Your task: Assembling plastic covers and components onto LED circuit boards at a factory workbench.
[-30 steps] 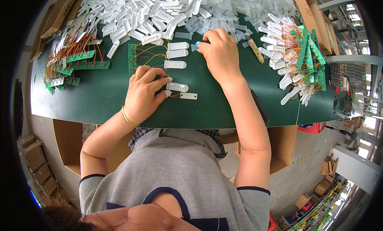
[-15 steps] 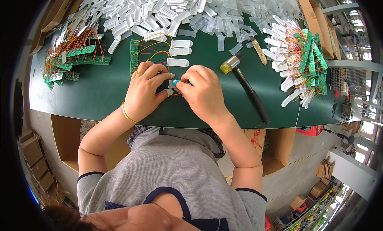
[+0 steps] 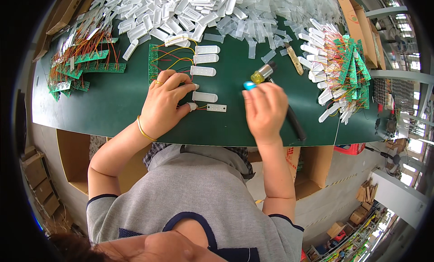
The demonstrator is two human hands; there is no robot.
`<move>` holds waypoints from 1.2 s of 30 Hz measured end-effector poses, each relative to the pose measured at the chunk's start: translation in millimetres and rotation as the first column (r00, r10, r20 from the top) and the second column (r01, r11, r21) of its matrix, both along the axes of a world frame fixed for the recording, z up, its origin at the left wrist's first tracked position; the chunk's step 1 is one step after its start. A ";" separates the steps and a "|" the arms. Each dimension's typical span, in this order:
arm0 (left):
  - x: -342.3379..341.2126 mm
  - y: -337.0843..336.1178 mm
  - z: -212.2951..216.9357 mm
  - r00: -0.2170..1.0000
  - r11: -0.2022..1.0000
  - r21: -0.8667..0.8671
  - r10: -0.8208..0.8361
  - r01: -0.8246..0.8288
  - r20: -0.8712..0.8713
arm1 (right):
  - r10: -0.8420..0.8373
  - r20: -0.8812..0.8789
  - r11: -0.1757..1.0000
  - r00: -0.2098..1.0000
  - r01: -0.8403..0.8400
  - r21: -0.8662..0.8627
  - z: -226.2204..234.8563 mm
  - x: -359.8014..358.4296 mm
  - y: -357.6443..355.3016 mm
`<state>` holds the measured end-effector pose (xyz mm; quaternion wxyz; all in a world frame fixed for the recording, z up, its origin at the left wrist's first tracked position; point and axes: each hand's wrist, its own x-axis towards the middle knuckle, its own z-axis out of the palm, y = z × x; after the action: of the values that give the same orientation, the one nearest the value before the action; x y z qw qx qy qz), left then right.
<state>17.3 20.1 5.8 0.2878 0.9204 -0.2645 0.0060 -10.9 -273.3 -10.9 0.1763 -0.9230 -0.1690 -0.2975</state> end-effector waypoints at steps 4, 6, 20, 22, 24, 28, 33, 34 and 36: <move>-0.2 0.6 -0.7 1.000 1.000 0.004 -0.001 0.001 -0.001 | -0.287 -0.125 0.940 0.950 0.255 -0.226 -18.4 2.1 -46.4; 0.7 1.5 -2.4 1.000 1.000 -0.002 -0.004 0.004 0.001 | -0.276 -0.161 0.942 0.947 0.234 -0.239 -9.9 -1.3 -45.8; 1.7 1.9 -3.3 1.000 1.000 -0.009 0.003 -0.003 0.004 | 0.143 -0.328 0.989 0.934 -0.119 0.092 26.8 -38.8 50.0; 0.0 3.5 -2.4 1.000 1.000 -0.005 -0.001 0.001 0.001 | 0.121 -0.197 0.979 0.973 -0.084 0.183 34.4 -41.9 46.7; 0.7 3.2 -1.3 1.000 1.000 -0.006 0.002 -0.002 0.000 | 0.108 -0.184 0.972 0.977 -0.065 0.225 30.7 -49.1 44.0; 2.5 3.8 -3.4 1.000 1.000 0.002 0.010 -0.010 0.015 | 0.135 -0.316 0.985 0.939 -0.093 0.144 12.0 -46.6 30.0; 1.0 12.8 -2.7 1.000 1.000 -0.010 0.010 -0.010 0.009 | -0.179 -0.221 0.983 0.959 0.184 0.000 7.4 -22.9 -16.1; 2.3 14.8 -2.7 1.000 1.000 -0.012 0.009 -0.009 0.010 | -0.207 -0.195 0.978 0.959 0.209 -0.010 6.4 -12.9 -22.0; 2.5 20.7 -2.1 1.000 1.000 -0.020 0.014 -0.014 0.021 | -0.143 -0.104 0.990 0.984 0.141 -0.026 9.5 15.1 -18.7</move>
<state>19.8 40.8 3.7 0.2941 0.9193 -0.2609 0.0202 4.2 -292.0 -1.4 0.1549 -0.9487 -0.0957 -0.2583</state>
